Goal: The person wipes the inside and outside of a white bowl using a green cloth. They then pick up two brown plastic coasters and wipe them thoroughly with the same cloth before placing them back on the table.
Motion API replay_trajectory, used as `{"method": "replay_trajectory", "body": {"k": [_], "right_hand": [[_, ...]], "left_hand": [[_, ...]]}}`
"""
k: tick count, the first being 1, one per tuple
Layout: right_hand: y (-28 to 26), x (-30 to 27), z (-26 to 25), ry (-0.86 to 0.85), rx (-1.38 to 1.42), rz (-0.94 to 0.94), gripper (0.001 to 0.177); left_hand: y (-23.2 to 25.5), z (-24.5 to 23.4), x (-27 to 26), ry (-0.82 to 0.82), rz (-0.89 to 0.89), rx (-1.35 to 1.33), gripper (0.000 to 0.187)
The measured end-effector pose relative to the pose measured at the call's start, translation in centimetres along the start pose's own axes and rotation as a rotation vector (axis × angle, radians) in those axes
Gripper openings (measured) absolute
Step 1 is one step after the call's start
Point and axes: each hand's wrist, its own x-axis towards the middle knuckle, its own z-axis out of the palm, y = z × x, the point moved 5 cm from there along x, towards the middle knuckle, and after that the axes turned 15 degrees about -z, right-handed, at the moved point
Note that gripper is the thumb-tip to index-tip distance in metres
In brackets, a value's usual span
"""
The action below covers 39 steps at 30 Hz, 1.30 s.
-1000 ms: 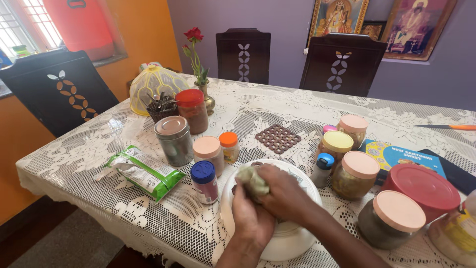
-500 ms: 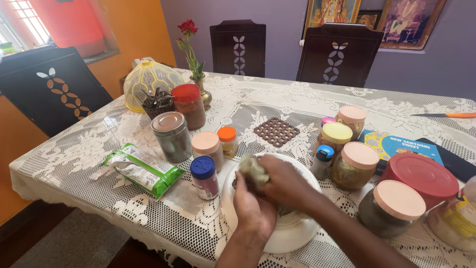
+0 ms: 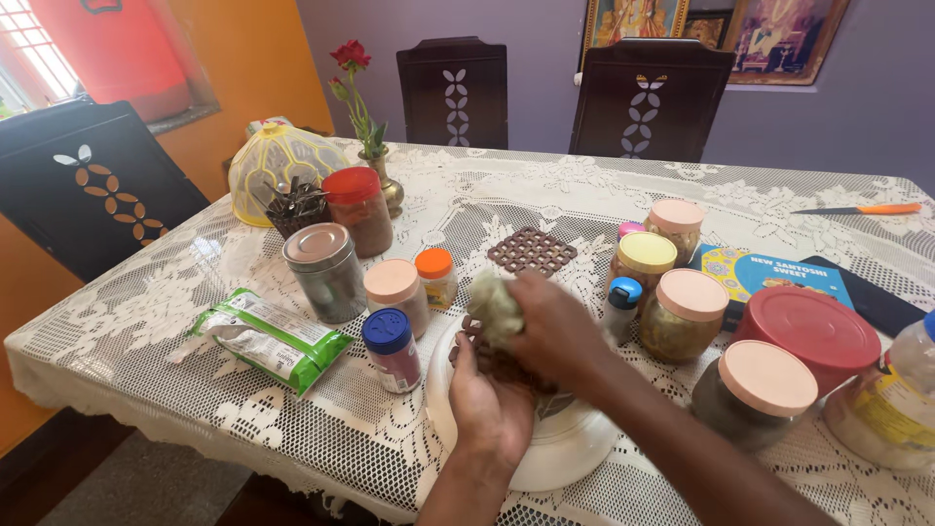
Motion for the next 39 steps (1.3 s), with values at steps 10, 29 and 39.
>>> {"method": "replay_trajectory", "body": {"k": [10,29,39], "right_hand": [[2.7,0.2,2.1,0.003,-0.214,-0.037,0.023],[4.7,1.1,1.3,-0.087,-0.233,-0.003,0.032],[-3.9,-1.3,1.3,-0.022,0.06,-0.176,0.04]], "left_hand": [[0.0,0.6,-0.6,-0.023,0.067,-0.028,0.052],[0.1,1.4,-1.0,-0.076,0.061,-0.016,0.054],[0.0,-0.2,-0.5,-0.078,-0.024,-0.056,0.052]]}}
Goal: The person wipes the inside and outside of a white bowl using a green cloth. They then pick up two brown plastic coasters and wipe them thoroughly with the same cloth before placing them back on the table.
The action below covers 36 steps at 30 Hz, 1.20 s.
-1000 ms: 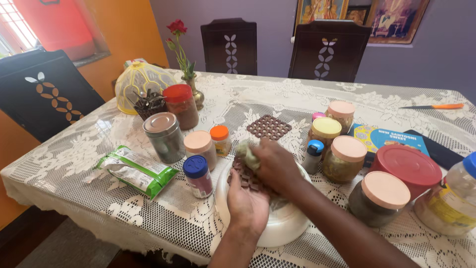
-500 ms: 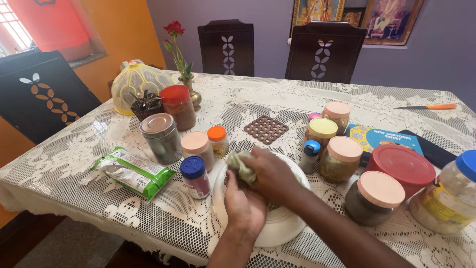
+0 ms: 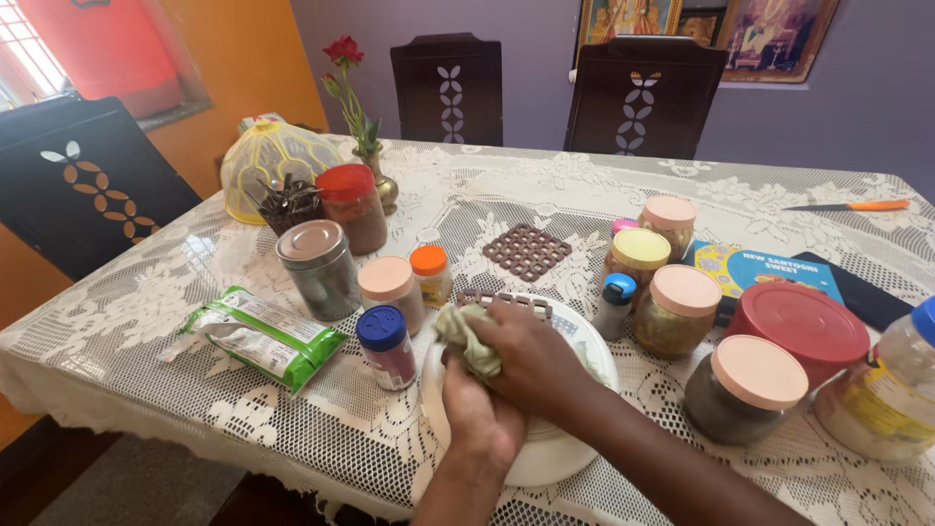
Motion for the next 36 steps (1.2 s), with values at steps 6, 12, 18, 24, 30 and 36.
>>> {"method": "replay_trajectory", "body": {"k": [6,12,18,24,30,36], "right_hand": [[8.6,-1.0,0.2,-0.061,-0.318,0.223,0.018],[9.6,-2.4,-5.1,0.23,-0.25,0.418,0.02],[4.4,-3.2,-12.7,0.819,0.076,0.225,0.012],[1.3,-4.9,-13.8,0.749,-0.047,0.269,0.012],[2.7,-5.0,-9.9,0.434,-0.129,0.192,0.02],[2.4,-4.3,-5.9,0.194,0.067,0.23,0.051]], "left_hand": [[0.1,1.7,-0.4,-0.001,0.041,0.06,0.056],[0.3,2.4,-1.8,0.049,0.147,0.142,0.045],[0.4,9.2,-5.7,-0.271,0.792,1.345,0.047],[0.6,7.5,-5.3,-0.289,0.954,2.541,0.052],[2.6,5.2,-5.0,-0.283,0.604,2.492,0.086],[2.3,3.4,-5.7,0.058,0.615,2.568,0.085]]}}
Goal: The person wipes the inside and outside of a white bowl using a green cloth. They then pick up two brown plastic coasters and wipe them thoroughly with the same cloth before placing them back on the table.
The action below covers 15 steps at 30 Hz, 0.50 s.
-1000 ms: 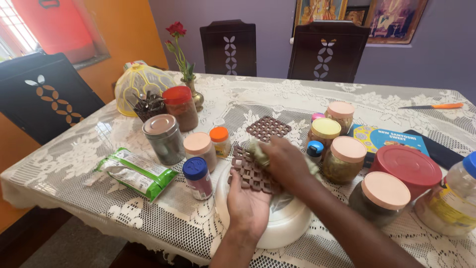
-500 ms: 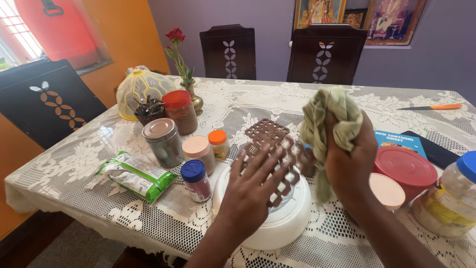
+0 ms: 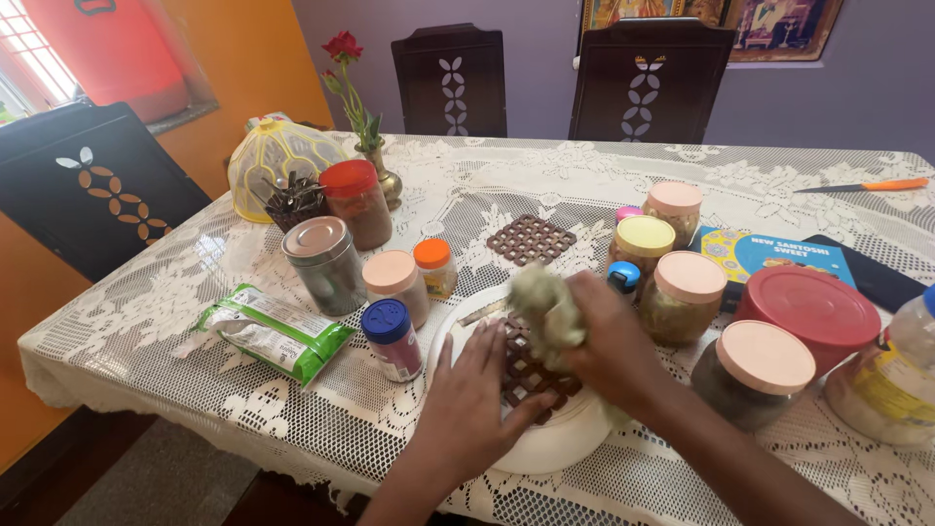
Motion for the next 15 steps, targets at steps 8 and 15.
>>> {"method": "replay_trajectory", "body": {"k": [8,15], "right_hand": [[1.2,0.3,4.2,-0.388,-0.307,-0.215,0.055],[4.3,3.7,3.6,-0.353,-0.604,-0.141,0.043]], "left_hand": [[-0.3,2.0,0.0,-0.025,-0.034,0.063,0.08],[-0.1,1.6,-0.2,0.035,-0.014,0.041,0.084]]}}
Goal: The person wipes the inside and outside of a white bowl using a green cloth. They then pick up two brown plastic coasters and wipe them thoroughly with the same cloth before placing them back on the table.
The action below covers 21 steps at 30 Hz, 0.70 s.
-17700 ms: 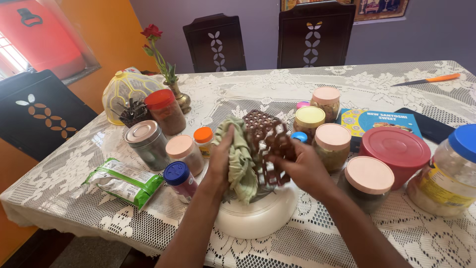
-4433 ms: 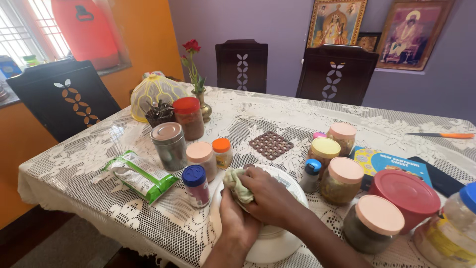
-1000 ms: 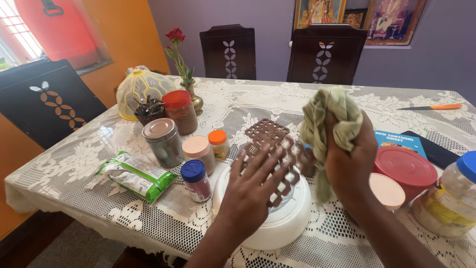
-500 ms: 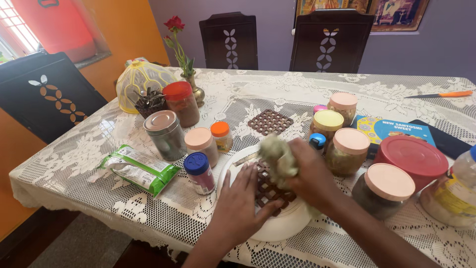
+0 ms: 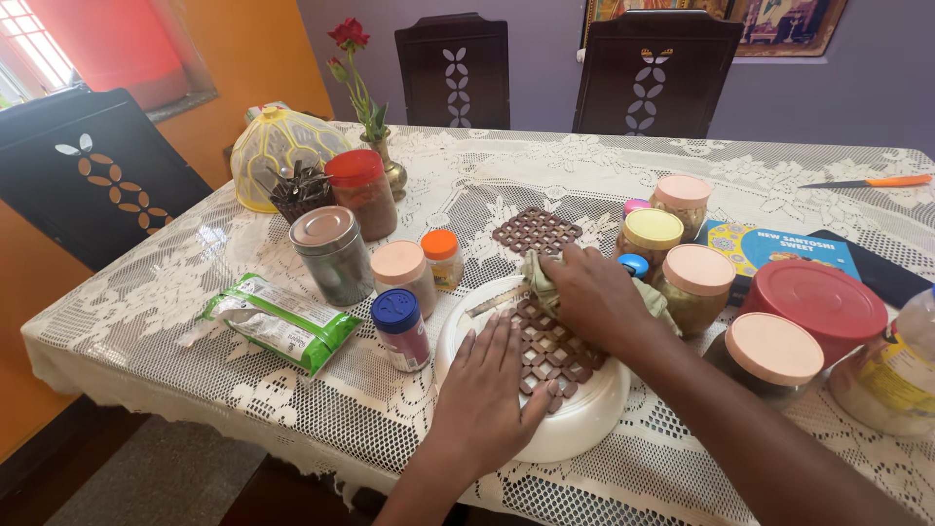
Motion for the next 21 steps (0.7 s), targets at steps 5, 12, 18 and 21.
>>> {"method": "replay_trajectory", "body": {"k": [5,12,18,21], "right_hand": [[-5.9,-3.1,-1.7,0.044,0.39,-0.057,0.044],[-1.7,-0.8,0.1,-0.041,0.191,0.047,0.032],[-0.7,1.0,0.1,0.092,0.12,-0.03,0.034],[-3.6,-0.5,1.1,-0.062,0.461,0.0,0.031]], "left_hand": [[0.1,0.1,-0.1,-0.098,0.008,0.029,0.077],[0.1,-0.2,0.1,0.014,0.001,-0.009,0.084],[0.2,-0.5,0.2,-0.005,-0.002,-0.023,0.083],[0.1,-0.3,0.2,-0.063,-0.033,-0.028,0.083]]}}
